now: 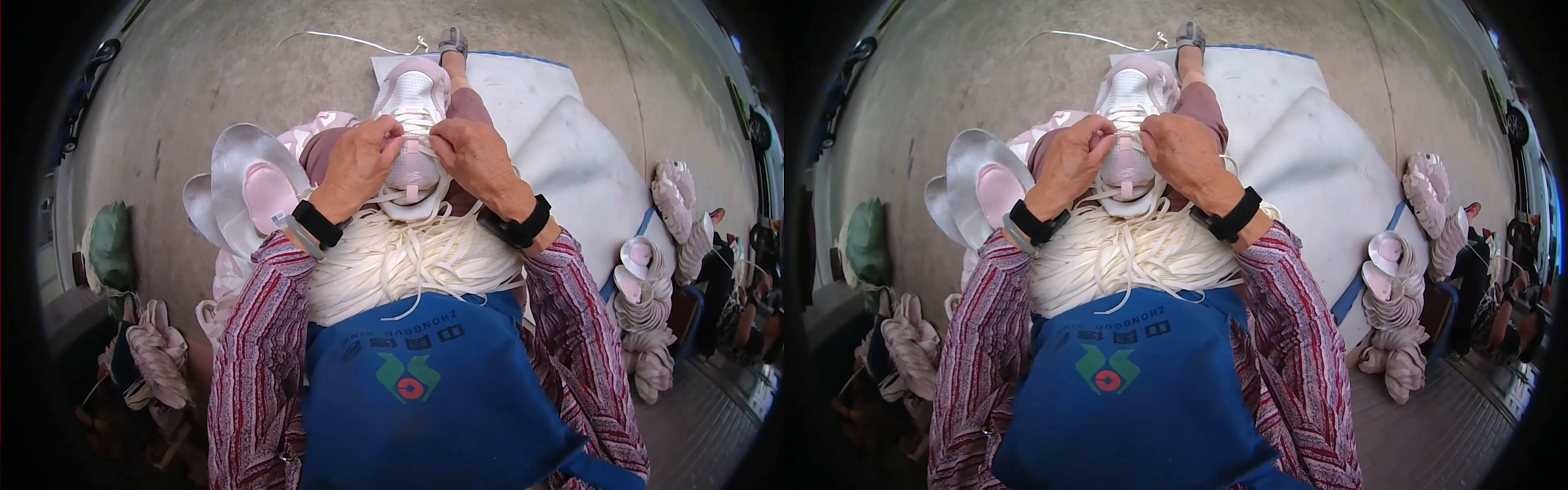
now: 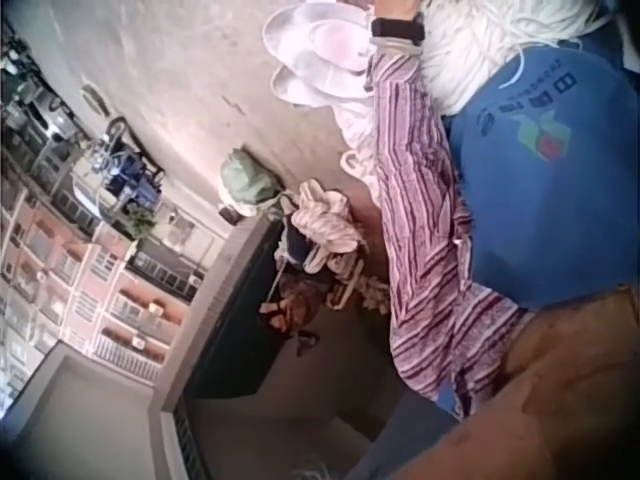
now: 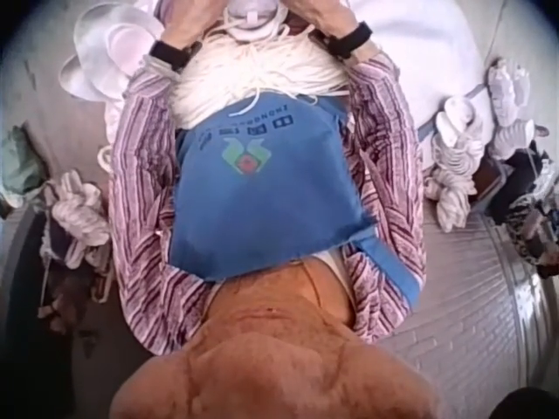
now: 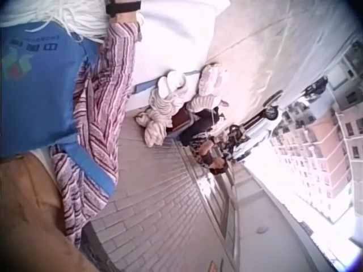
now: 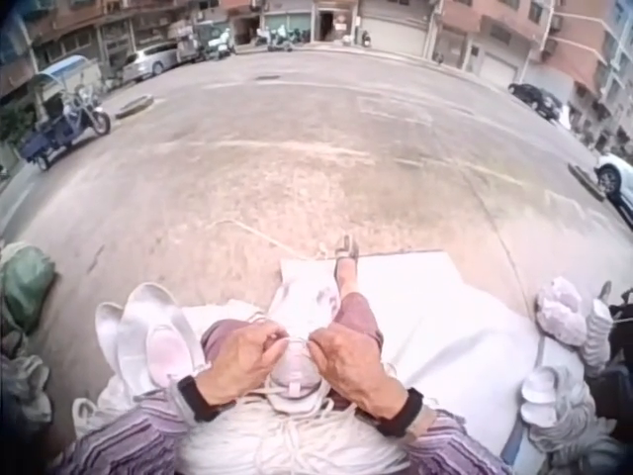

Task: Lacing up pink and white athletic shoes while sitting in a semi-outdoor workspace.

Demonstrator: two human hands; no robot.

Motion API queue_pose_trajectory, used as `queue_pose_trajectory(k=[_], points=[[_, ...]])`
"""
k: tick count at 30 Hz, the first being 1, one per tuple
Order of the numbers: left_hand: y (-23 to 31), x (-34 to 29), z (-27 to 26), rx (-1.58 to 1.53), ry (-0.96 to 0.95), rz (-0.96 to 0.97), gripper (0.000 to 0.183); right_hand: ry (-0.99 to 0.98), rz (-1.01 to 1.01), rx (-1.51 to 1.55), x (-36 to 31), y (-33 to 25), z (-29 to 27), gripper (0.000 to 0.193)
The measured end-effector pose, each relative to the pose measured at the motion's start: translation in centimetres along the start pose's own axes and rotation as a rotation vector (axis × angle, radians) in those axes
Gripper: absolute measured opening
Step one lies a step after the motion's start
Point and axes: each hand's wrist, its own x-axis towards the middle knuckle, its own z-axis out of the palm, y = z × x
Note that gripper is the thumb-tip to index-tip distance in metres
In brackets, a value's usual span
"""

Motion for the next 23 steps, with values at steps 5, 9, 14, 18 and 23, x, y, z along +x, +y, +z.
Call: queue_pose_trajectory(k=[5,9,14,18,23], points=[[-0.2,0.3,-0.4,0.066,-0.074,0.098,0.011,-0.011,0.087,-0.098,-0.3,-0.2,-0.5,0.013],[-0.5,0.3,-0.2,0.055,-0.069,0.097,0.011,0.038,-0.055,-0.105,-0.2,-0.4,0.0,0.013],[-0.5,0.2,0.0,0.001,-0.037,0.11,0.011,-0.036,-0.03,-0.161,-0.1,-0.8,0.1,0.012],[-0.2,0.1,0.1,-0.006,-0.021,0.068,0.01,0.008,-0.02,-0.109,-0.1,-0.1,0.0,0.012],[-0.3,0.3,0.1,0.131,-0.05,0.084,0.013,-0.097,0.126,-0.128,0.0,-0.2,-0.6,0.017]])
